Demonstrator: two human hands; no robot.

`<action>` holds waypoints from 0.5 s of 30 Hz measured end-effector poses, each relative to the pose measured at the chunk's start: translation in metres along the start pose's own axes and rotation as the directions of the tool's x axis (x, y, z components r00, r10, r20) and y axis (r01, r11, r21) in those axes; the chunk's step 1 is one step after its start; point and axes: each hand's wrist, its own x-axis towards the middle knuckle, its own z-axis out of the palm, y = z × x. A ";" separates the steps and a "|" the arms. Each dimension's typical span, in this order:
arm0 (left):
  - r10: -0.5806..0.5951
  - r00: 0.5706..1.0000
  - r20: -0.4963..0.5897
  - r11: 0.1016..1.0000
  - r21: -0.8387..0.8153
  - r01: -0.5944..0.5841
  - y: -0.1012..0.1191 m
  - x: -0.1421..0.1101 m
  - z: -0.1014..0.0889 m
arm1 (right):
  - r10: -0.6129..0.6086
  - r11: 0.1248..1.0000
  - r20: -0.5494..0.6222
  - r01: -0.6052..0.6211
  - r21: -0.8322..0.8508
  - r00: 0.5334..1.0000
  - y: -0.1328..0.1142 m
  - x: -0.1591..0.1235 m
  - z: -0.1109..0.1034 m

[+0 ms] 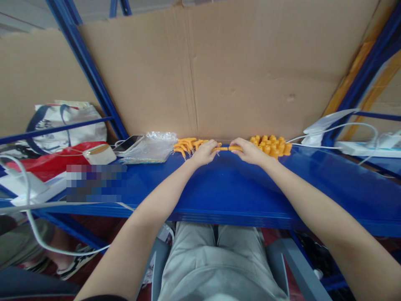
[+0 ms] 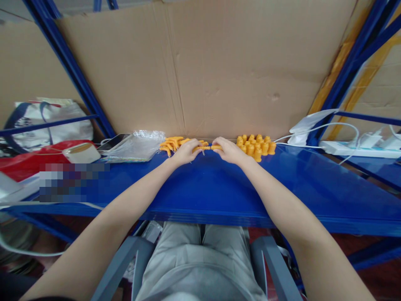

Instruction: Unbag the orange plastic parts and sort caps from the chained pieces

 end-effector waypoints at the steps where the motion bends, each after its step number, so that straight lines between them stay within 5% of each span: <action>1: 0.014 1.000 -0.001 1.000 0.004 -0.014 0.001 0.000 -0.001 | 0.055 0.997 -0.010 -0.055 0.060 0.998 -0.002 0.000 0.001; 7: 0.086 0.996 -0.008 0.995 0.052 -0.085 0.012 0.002 -0.006 | 0.479 0.787 0.058 -0.457 0.413 0.876 -0.022 0.004 0.000; 11: 0.110 0.994 -0.003 0.992 0.062 -0.110 0.019 0.003 -0.009 | 0.606 0.624 0.095 -0.546 0.559 0.790 -0.032 0.007 -0.003; 15: 0.083 0.996 -0.016 0.995 0.047 -0.083 0.017 0.003 -0.008 | 0.618 0.482 0.190 -0.558 0.675 0.763 -0.031 0.007 -0.006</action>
